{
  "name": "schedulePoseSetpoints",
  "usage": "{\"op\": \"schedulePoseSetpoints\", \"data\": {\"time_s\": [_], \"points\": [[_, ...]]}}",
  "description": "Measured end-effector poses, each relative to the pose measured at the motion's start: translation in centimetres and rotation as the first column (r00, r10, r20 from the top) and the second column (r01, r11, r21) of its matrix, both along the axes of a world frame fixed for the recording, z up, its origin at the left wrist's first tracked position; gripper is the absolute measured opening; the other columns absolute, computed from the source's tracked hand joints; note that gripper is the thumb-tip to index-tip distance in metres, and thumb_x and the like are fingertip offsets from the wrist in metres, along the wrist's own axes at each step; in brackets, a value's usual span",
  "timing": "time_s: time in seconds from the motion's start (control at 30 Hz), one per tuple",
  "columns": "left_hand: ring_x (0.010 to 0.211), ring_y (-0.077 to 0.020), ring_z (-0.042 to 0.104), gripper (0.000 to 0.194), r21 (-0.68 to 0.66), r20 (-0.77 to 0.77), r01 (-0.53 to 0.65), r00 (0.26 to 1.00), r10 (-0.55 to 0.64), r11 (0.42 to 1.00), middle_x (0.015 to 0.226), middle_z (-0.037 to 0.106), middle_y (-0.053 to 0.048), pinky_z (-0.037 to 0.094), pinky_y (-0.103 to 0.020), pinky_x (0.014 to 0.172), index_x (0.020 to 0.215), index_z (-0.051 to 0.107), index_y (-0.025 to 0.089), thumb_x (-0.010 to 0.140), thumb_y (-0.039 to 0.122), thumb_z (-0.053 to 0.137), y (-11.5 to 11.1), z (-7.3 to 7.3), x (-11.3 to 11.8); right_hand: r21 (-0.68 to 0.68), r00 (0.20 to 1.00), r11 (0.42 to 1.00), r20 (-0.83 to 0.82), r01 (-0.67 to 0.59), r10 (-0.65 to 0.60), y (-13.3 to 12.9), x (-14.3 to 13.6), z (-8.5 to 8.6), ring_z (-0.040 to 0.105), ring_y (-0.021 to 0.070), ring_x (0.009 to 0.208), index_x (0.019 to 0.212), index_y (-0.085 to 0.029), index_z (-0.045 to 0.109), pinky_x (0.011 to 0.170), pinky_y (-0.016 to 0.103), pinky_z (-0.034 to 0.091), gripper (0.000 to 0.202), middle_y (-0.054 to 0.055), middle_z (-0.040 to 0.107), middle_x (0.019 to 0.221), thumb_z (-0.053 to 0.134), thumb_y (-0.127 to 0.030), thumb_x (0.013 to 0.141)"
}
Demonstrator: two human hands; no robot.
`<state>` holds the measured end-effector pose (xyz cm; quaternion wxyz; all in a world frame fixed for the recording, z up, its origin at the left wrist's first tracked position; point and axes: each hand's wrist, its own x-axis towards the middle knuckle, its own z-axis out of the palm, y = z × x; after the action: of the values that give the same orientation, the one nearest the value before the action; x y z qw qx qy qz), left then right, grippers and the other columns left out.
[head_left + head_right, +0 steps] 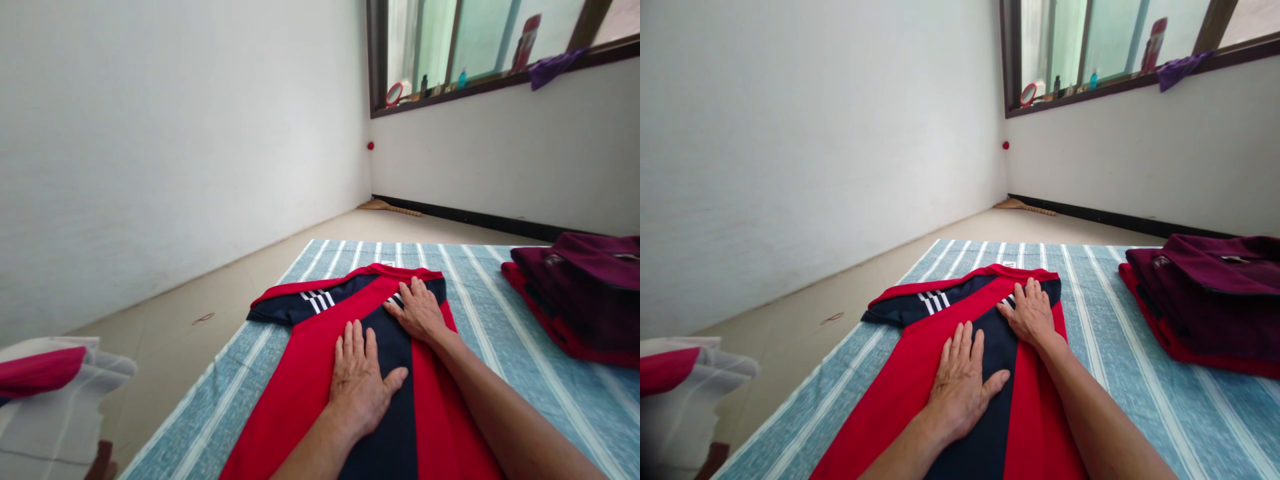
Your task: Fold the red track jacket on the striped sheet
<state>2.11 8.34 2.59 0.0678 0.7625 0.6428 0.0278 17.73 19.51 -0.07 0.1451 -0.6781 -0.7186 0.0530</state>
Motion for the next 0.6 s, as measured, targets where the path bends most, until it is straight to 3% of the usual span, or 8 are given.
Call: {"op": "schedulePoseSetpoints", "data": {"time_s": [0.6], "points": [[0.141,-0.0315,0.003,0.085,-0.02,0.032,0.002,0.999,-0.001,1.0,0.154,0.012,-0.015,0.012,-0.05,0.113,0.145,0.026,0.012,0.083,0.07,0.026,-0.03,0.11,-0.01,0.014,1.0,1.0,0.0,0.002,-0.002,0.25,0.19,-0.48,0.017,0.0335,0.137,0.138,-0.013,0.037,0.104,0.046,0.021,0.072,0.022,0.023,0.148,0.031,-0.064,0.088]]}}
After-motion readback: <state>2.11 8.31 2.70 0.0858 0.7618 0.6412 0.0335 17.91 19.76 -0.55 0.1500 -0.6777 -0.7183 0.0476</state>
